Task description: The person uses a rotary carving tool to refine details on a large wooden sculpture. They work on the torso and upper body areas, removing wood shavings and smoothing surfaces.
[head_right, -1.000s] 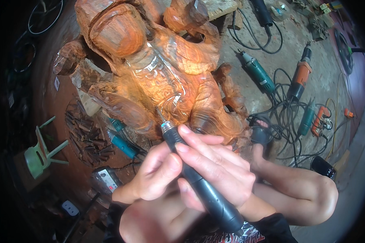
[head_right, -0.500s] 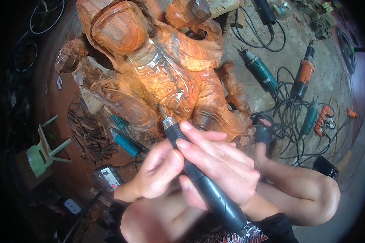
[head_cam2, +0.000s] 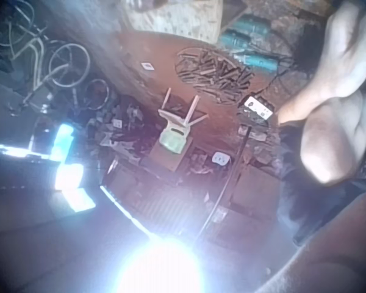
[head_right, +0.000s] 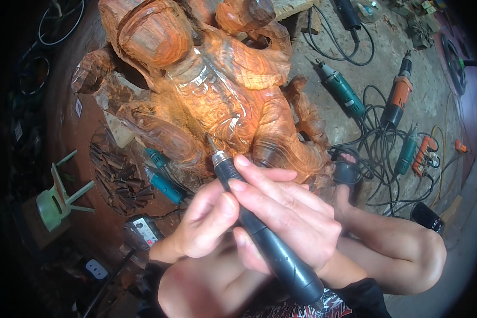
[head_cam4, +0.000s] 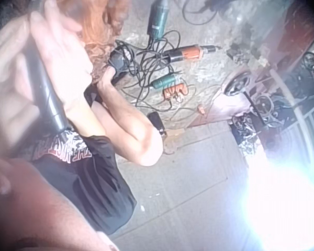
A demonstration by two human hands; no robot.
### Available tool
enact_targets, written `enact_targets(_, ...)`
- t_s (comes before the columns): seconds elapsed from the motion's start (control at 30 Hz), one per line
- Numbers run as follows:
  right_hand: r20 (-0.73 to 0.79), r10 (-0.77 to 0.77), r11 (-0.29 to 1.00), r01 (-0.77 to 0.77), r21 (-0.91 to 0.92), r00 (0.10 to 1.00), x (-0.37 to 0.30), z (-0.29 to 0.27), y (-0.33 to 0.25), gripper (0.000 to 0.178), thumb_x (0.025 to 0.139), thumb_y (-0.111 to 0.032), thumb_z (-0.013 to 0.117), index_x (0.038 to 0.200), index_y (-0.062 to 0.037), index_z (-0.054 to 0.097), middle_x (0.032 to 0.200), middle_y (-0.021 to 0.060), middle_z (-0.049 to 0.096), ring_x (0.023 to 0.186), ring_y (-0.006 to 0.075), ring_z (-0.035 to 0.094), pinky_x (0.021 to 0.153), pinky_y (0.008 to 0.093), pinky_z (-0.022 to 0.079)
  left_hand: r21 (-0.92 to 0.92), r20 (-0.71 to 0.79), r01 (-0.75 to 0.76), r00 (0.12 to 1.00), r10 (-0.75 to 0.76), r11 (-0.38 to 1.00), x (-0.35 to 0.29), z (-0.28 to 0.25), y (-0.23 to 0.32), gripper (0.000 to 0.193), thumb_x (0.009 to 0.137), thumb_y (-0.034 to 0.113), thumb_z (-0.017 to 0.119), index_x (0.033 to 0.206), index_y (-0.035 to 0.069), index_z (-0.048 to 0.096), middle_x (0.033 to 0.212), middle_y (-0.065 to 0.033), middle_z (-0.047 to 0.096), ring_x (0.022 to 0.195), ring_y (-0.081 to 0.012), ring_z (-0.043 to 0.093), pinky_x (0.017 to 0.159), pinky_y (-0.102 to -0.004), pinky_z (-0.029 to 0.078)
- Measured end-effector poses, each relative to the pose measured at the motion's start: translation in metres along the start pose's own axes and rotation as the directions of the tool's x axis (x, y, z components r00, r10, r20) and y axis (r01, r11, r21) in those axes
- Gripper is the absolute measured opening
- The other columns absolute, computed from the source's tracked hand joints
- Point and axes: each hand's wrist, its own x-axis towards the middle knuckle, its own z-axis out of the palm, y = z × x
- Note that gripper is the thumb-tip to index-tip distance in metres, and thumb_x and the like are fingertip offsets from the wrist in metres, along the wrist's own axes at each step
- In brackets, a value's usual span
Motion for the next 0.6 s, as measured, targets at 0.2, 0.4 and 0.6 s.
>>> enact_targets(0.2, 0.007, -0.004, 1.0, 0.004, 0.006, 1.0, 0.0006, 0.0002, -0.0001, 0.036, 0.076, -0.009, 0.068, 0.107, 0.0089, 0.062, 0.105, 0.0302, 0.063, 0.096, 0.0341, 0.067, 0.078, 0.0357, 0.056, -0.013, -0.006, 0.003, 1.0, -0.003, 1.0, -0.001, 0.0003, 0.0006, 0.041, 0.1, 0.021, 0.041, 0.132, -0.005, 0.04, 0.135, -0.021, 0.045, 0.127, -0.0268, 0.043, 0.106, -0.0395, 0.033)
enact_targets(0.4, -0.011, -0.002, 1.0, 0.002, 0.002, 1.0, -0.0027, 0.001, 0.0, 0.036, 0.076, -0.009, 0.068, 0.107, 0.0089, 0.062, 0.105, 0.0312, 0.063, 0.094, 0.0344, 0.067, 0.077, 0.0355, 0.055, -0.03, -0.008, 0.024, 1.0, -0.024, 0.999, -0.001, 0.0005, -0.0015, 0.043, 0.1, 0.021, 0.042, 0.134, -0.005, 0.037, 0.135, -0.0204, 0.046, 0.127, -0.0261, 0.043, 0.106, -0.0386, 0.033)
enact_targets(0.6, -0.019, -0.005, 1.0, 0.005, -0.002, 1.0, -0.0033, 0.002, 0.0009, 0.036, 0.077, -0.009, 0.067, 0.107, 0.0092, 0.061, 0.105, 0.0316, 0.063, 0.093, 0.0343, 0.068, 0.077, 0.0353, 0.055, -0.05, -0.006, 0.03, 1.0, -0.03, 0.998, -0.0009, 0.0012, -0.0004, 0.043, 0.1, 0.02, 0.042, 0.135, -0.004, 0.036, 0.135, -0.0203, 0.046, 0.127, -0.0258, 0.043, 0.106, -0.0386, 0.033)
